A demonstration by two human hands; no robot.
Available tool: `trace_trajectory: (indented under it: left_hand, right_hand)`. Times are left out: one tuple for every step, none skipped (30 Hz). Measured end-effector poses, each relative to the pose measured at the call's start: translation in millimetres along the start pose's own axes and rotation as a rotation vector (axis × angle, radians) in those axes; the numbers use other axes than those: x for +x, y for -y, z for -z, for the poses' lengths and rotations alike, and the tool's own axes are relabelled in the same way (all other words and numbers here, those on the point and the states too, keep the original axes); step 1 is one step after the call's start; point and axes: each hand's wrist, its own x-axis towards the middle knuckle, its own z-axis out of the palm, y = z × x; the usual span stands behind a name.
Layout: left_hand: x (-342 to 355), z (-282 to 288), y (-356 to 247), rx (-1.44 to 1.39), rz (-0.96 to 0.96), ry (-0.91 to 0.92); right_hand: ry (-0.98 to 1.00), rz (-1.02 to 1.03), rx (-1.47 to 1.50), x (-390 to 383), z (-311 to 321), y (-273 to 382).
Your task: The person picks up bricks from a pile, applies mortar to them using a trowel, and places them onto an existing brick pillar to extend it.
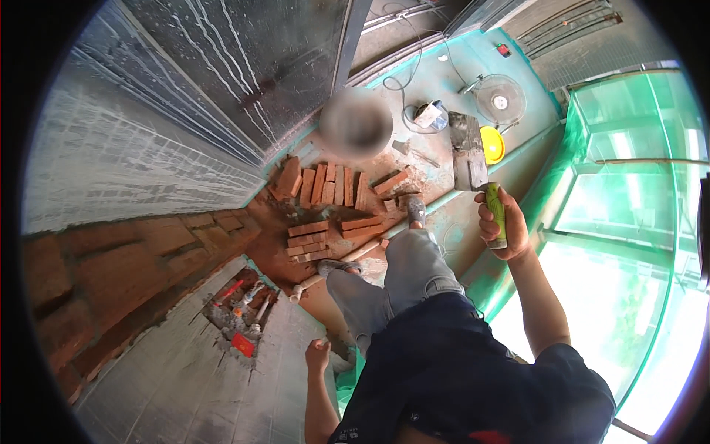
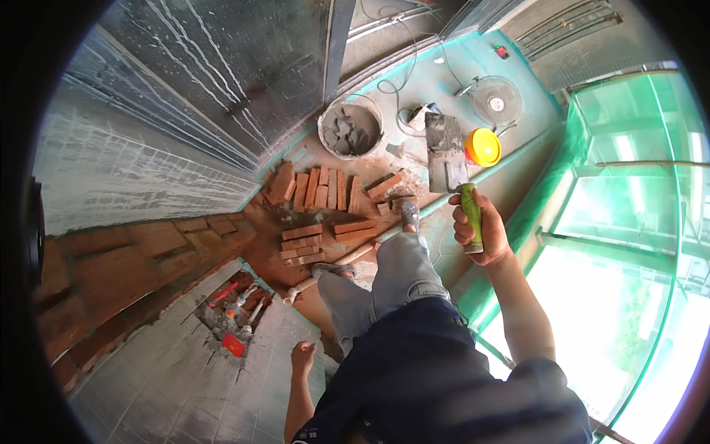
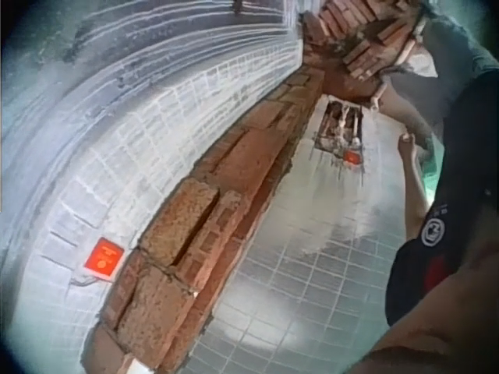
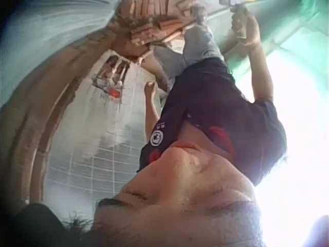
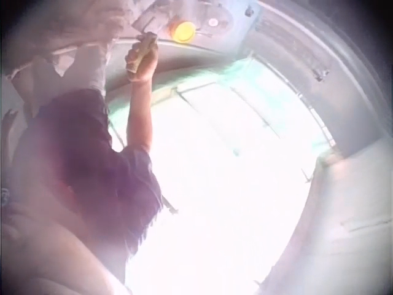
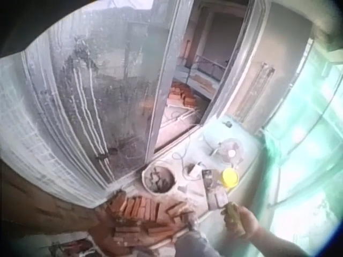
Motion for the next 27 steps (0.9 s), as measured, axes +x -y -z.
trace_trajectory:
  left_hand:
    - [3.8,-5.3,0.3,0.019,0.023,-0.03]
    - [7.6,-14.2,5.5,0.04,0.052,-0.058]
    - [14.2,-23.4,9.1,0.031,0.067,-0.072]
    - [19.8,-35.5,12.5,0.016,0.086,-0.1]
    - [28.1,-47.2,6.7,-0.023,0.138,-0.112]
    - [38.6,-63.5,2.9,-0.105,0.166,-0.138]
    - [47.8,-78.7,-0.2,-0.15,0.213,-0.111]
    - [60.3,-96.2,-6.0,-0.199,0.26,-0.087]
    - [71.6,-113.6,-14.9,-0.203,0.283,-0.089]
    - [86.0,-131.2,-27.3,-0.221,0.232,-0.082]
    - [107.8,-149.3,-45.3,-0.241,0.178,-0.085]
    - [136.5,-162.4,-74.9,-0.117,0.13,-0.032]
    - [160.3,-173.9,-99.8,0.015,0.094,0.029]
    - [183.3,-192.6,-110.9,0.012,0.023,-0.014]
    - [210.3,-211.2,-120.5,0.008,-0.045,-0.067]
    - [243.2,-227.8,-145.6,0.141,-0.146,-0.031]
    - [275.5,-241.1,-173.8,0.274,-0.248,0.017]
    - [310.1,-255.9,-197.7,0.199,-0.154,0.07]
    - [342.1,-278.4,-184.1,0.276,-0.397,-0.168]
    - [382.7,-300.0,-215.7,0.256,-0.317,-0.04]
    - [417.2,-320.0,-257.0,0.402,-0.191,0.127]
    - [447.5,-333.7,-274.4,0.536,-0.297,0.094]
    - [476.9,-352.3,-292.5,0.657,-0.417,0.063]
    - [501.3,-372.6,-320.1,0.736,-0.446,0.04]
    - [525.0,-392.3,-331.6,0.686,-0.487,-0.067]
    - [547.8,-408.6,-340.2,0.673,-0.533,-0.112]
    - [559.8,-427.0,-362.0,0.68,-0.537,-0.11]
  right_hand:
    - [-0.064,0.024,-0.145,14.4,-3.1,5.4]
    - [-0.128,0.041,-0.292,28.4,-7.0,7.8]
    - [-0.189,0.137,-0.516,42.7,-15.0,9.0]
    - [-0.201,0.23,-0.733,62.1,-17.6,9.7]
    - [-0.195,0.333,-0.862,85.9,-9.2,5.6]
    - [-0.176,0.438,-0.988,115.4,1.1,-1.0]
    - [-0.19,0.504,-1.005,145.0,9.5,-11.6]
    - [-0.231,0.533,-1.042,181.0,20.1,-25.9]
    - [-0.194,0.602,-1.131,226.0,51.3,-42.3]
    - [-0.22,0.631,-1.24,272.2,73.8,-61.0]
    - [-0.283,0.51,-1.382,322.7,105.4,-81.8]
    - [-0.246,0.562,-1.501,373.6,148.4,-98.6]
    - [-0.281,0.366,-1.663,414.5,172.0,-109.1]
    - [-0.19,0.192,-1.85,449.4,182.4,-110.9]
    - [-0.14,0.169,-1.881,470.8,193.5,-121.4]
    - [-0.112,0.148,-1.918,488.1,210.4,-123.5]
    - [-0.04,0.124,-1.877,497.8,223.5,-119.1]
    - [0.034,0.099,-1.831,502.8,228.8,-111.6]
    - [0.118,0.026,-1.731,502.5,219.5,-111.5]
    - [0.13,0.096,-1.666,501.4,241.6,-100.9]
    - [0.142,0.002,-1.532,499.4,263.2,-86.4]
    - [0.171,-0.083,-1.38,496.3,275.9,-76.6]
    - [0.182,-0.173,-1.2,489.4,286.8,-63.1]
    - [0.181,-0.256,-1.02,480.2,300.8,-48.7]
    - [0.132,-0.267,-0.957,470.1,309.3,-36.9]
    - [0.087,-0.275,-0.892,459.8,319.4,-27.6]
    - [0.027,-0.3,-0.816,447.8,337.6,-18.3]
